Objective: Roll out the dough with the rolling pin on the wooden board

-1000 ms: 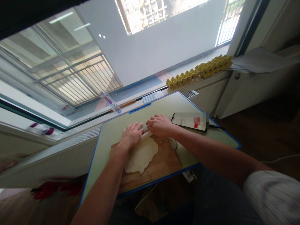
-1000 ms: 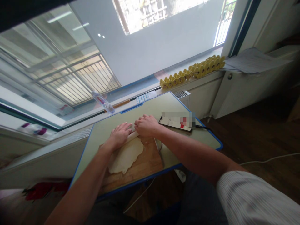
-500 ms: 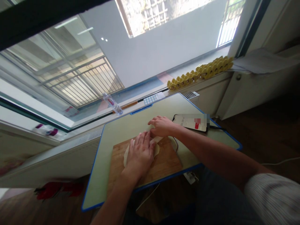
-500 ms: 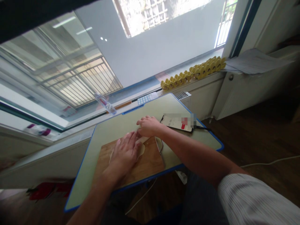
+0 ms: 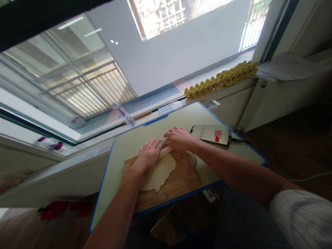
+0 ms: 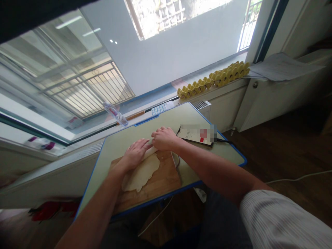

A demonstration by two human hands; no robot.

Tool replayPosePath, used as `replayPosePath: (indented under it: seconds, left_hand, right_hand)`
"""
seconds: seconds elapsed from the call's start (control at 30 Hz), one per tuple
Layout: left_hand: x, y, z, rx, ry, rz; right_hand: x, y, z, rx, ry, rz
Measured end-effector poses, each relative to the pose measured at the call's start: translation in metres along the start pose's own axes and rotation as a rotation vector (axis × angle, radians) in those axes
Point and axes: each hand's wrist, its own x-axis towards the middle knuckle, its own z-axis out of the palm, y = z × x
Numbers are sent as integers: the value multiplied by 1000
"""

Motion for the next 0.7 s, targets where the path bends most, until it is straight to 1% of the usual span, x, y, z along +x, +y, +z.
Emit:
replayPosePath:
  seconds: [0.1, 0.17, 0.3, 0.4, 0.6, 0.7]
  left_hand:
    - [11, -8, -1, -15, -46, 1]
    - [15, -10, -4, -14, -56, 21]
    - [10, -5, -9, 33, -48, 50]
    - [-3, 6, -11, 29, -12, 48]
    - [-33, 42, -20, -67, 28, -67]
    - [-46, 58, -26, -99, 36, -100]
  right_hand:
    - [0, 1, 2, -10, 20, -12]
    - [0, 1, 2, -14, 25, -16]
    - [-1, 1, -4, 4, -19, -30]
    - [-1, 1, -7, 45, -59, -14]
    - [1, 3, -7, 100, -53, 23]
    - [2, 4, -7, 113, -46, 51]
